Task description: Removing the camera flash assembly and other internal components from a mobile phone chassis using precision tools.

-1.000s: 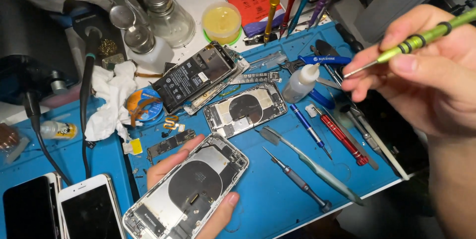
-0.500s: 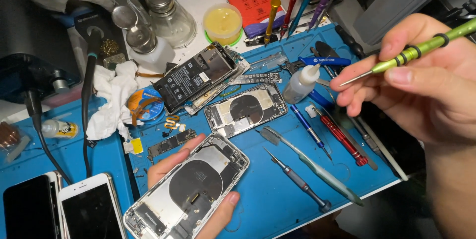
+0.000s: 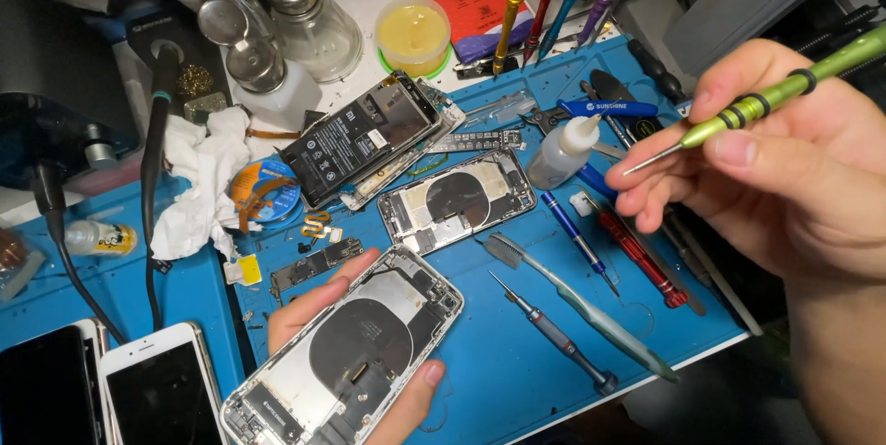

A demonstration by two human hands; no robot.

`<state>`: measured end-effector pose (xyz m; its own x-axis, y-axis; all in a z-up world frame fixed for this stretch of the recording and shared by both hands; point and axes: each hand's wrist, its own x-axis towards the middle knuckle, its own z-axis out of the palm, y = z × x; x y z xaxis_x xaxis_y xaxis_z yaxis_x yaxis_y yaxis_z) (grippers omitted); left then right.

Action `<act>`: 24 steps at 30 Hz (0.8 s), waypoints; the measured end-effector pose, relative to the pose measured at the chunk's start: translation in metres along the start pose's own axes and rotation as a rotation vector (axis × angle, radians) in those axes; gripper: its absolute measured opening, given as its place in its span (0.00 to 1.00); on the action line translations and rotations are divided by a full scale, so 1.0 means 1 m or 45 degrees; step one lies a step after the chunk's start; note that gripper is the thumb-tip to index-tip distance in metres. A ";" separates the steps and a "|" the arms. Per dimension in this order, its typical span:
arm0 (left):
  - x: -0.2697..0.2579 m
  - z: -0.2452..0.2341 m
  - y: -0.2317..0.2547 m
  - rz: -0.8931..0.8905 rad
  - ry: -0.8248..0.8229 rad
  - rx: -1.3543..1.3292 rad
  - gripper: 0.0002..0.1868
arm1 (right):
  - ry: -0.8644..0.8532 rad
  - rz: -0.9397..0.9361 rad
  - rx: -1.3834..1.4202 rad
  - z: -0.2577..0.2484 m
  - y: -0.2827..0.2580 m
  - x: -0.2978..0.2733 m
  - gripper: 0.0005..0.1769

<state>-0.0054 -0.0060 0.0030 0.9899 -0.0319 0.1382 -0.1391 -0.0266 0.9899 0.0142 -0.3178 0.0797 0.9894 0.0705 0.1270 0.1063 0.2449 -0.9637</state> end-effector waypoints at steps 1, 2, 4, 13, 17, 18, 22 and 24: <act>0.000 0.000 0.000 -0.001 0.000 0.000 0.40 | 0.000 0.001 0.000 0.001 0.000 -0.001 0.08; 0.000 0.000 0.001 0.003 -0.005 0.007 0.40 | 0.024 0.006 -0.008 0.001 0.001 -0.002 0.09; 0.000 -0.001 0.001 0.006 -0.009 0.013 0.40 | 0.047 0.011 -0.018 0.002 0.002 -0.004 0.10; 0.000 -0.001 -0.002 0.015 -0.024 -0.024 0.40 | 0.002 0.041 0.161 0.004 0.006 -0.009 0.09; 0.000 0.002 0.000 0.036 -0.032 -0.084 0.39 | -0.034 0.043 0.148 0.008 0.003 -0.008 0.08; 0.000 0.002 0.001 0.049 -0.032 -0.133 0.38 | -0.049 0.021 0.116 0.011 0.003 -0.007 0.08; -0.005 0.013 0.019 0.122 -0.017 -0.442 0.35 | 0.073 -0.062 -0.071 0.026 0.009 -0.016 0.09; -0.005 0.007 0.029 -0.119 -0.175 -0.571 0.32 | 0.052 -0.004 -0.208 0.028 0.014 -0.023 0.11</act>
<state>-0.0150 -0.0140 0.0306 0.9806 -0.1822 0.0728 0.0057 0.3974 0.9176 -0.0098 -0.2884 0.0696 0.9919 0.0302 0.1234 0.1205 0.0842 -0.9891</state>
